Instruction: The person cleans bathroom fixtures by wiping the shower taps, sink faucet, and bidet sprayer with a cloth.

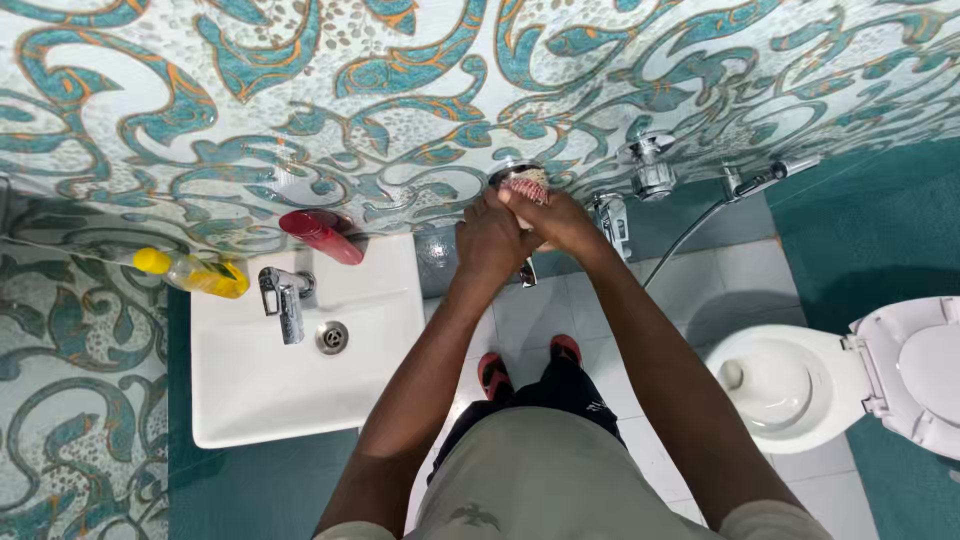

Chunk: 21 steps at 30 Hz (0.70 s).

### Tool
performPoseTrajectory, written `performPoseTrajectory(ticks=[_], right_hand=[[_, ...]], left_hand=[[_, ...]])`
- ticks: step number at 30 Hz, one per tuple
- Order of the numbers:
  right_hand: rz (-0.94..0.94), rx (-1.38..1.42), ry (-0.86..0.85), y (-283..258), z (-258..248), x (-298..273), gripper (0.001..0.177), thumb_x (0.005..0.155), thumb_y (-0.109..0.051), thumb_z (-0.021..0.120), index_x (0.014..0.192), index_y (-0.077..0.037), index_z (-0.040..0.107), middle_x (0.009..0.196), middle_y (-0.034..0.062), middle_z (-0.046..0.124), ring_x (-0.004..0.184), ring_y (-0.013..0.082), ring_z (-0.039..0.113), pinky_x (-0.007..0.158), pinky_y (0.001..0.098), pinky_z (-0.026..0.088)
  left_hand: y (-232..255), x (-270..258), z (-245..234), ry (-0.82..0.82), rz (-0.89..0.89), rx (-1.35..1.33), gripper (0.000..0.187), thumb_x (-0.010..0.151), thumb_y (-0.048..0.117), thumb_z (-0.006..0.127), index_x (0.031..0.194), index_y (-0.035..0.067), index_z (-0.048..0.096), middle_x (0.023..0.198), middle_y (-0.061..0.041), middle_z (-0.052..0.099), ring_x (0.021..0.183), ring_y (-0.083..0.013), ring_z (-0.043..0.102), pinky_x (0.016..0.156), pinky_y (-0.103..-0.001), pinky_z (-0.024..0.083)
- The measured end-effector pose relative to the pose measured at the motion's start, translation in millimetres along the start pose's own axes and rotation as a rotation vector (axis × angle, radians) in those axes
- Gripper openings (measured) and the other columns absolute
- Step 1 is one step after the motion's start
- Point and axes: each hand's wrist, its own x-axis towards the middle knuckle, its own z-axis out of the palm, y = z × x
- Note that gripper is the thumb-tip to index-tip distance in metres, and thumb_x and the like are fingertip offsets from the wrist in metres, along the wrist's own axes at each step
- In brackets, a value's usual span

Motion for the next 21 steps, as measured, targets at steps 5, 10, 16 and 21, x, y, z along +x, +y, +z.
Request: performPoseTrajectory(ticks=[5,10,16,21], right_hand=[[0.33,0.345,-0.241,4,-8,44,0.069,0.082,-0.06,0.07,0.131,-0.011,0.062,0.125,0.0071,0.069,0.106,0.0267,0.071,0.083,0.0431,0.057],[-0.036,0.334,-0.161,27,-1,38,0.062,0.091,-0.06,0.067,0.121,-0.007,0.074,0.111,0.0066,0.075,0.101,0.0184,0.069,0.082,0.0343,0.055],[-0.25,-0.222,0.26,27,9,6,0.06,0.104,-0.057,0.057,0.104,0.0,0.077,0.084,0.0235,0.072,0.081,0.0376,0.073,0.073,0.0456,0.055],[-0.325,-0.238,0.379,24,24,-24,0.056,0.099,-0.05,0.063,0.112,0.004,0.067,0.093,0.0275,0.072,0.091,0.0445,0.073,0.073,0.0486,0.057]], left_hand=[[2,28,-1,-0.309,-0.209,-0.069,0.101,0.074,0.061,0.081,0.124,-0.016,0.041,0.107,-0.025,0.069,0.097,-0.0358,0.073,0.078,-0.043,0.06],[-4,16,13,-0.161,-0.138,-0.17,0.087,0.079,0.05,0.076,0.127,-0.014,0.042,0.104,-0.024,0.071,0.092,-0.0368,0.074,0.076,-0.047,0.059],[0,-8,51,0.203,-0.028,0.25,0.058,0.091,0.033,0.066,0.128,-0.007,0.047,0.095,-0.017,0.069,0.079,-0.0316,0.072,0.072,-0.046,0.057],[-4,-36,61,0.271,0.014,0.271,0.063,0.088,0.024,0.062,0.136,-0.013,0.045,0.093,-0.017,0.069,0.072,-0.0304,0.07,0.067,-0.043,0.055]])
